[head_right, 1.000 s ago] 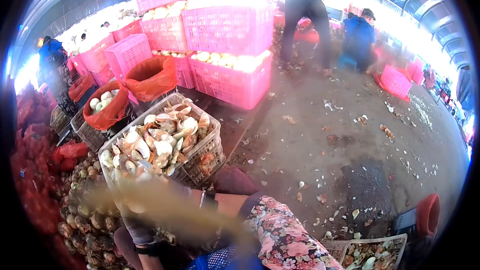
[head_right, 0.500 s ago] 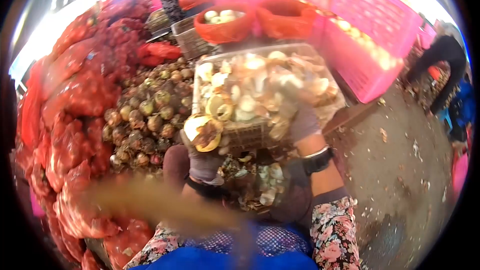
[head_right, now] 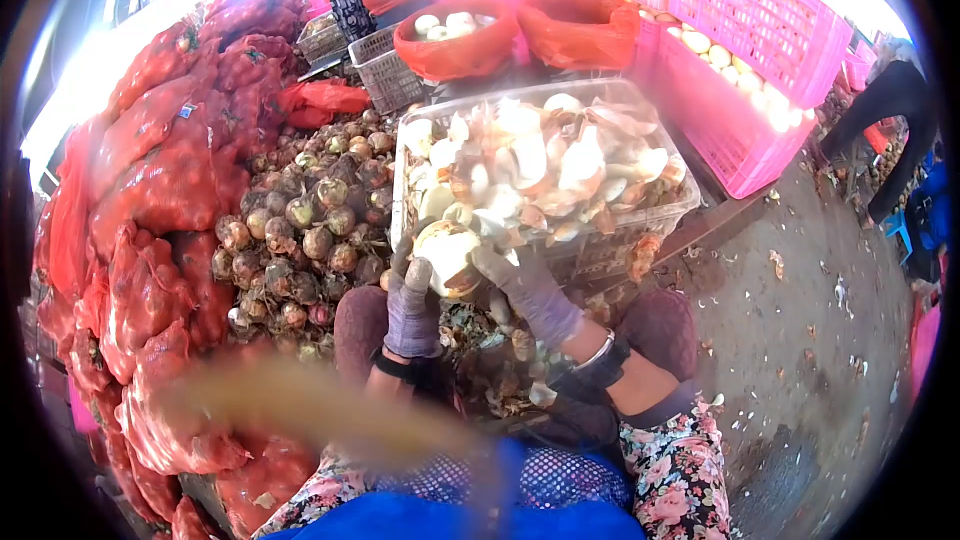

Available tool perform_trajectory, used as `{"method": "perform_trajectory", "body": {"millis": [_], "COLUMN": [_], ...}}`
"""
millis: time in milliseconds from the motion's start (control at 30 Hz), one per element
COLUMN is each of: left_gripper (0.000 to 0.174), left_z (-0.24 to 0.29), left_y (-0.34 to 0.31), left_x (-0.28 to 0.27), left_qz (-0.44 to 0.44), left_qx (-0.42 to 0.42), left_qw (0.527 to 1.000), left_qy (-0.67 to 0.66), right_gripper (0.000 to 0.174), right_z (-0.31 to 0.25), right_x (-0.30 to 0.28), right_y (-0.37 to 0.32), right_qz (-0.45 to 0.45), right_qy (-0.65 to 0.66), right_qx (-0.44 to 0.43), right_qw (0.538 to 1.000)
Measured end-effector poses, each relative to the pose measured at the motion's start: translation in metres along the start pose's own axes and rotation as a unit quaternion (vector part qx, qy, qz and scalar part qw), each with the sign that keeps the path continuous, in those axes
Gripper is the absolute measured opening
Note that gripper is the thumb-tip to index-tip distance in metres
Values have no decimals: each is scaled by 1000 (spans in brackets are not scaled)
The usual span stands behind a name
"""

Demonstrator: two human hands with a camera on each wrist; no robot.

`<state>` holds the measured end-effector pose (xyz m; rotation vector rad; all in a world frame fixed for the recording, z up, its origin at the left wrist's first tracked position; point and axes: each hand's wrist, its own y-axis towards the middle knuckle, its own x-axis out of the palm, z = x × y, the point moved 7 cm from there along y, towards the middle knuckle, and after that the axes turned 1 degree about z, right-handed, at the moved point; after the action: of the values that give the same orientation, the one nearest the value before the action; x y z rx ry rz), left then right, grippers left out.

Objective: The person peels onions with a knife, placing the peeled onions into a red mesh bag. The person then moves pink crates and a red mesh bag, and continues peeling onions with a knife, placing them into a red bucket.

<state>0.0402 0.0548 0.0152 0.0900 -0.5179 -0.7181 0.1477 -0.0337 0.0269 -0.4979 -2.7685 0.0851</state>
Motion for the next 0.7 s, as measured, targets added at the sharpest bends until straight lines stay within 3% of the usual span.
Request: {"method": "perform_trajectory", "body": {"millis": [67,200,233,300,400,700], "left_gripper": [75,92,90,87,87,78], "left_z": [8,2,-1,-7,-6,2], "left_y": [0,-5,-5,-5,-6,-7], "left_x": [-7,4,1,-4,-7,-7], "left_qz": [22,-2,1,8,40,60], "left_qx": [34,36,34,28,-33,117], "left_qw": [997,993,991,988,996,961], "left_qy": [65,112,126,154,67,242], "right_gripper": [46,34,34,35,44,61], "right_z": [5,3,-7,-20,-18,3], "right_x": [-11,-23,-21,-8,-6,-6], "right_y": [4,1,0,-9,-12,-5], "right_qz": [24,103,110,115,83,41], "right_qy": [-24,-139,-232,-400,-400,-474], "right_qx": [8,-30,-148,-370,-284,-185], "right_qw": [999,984,955,831,868,860]}}
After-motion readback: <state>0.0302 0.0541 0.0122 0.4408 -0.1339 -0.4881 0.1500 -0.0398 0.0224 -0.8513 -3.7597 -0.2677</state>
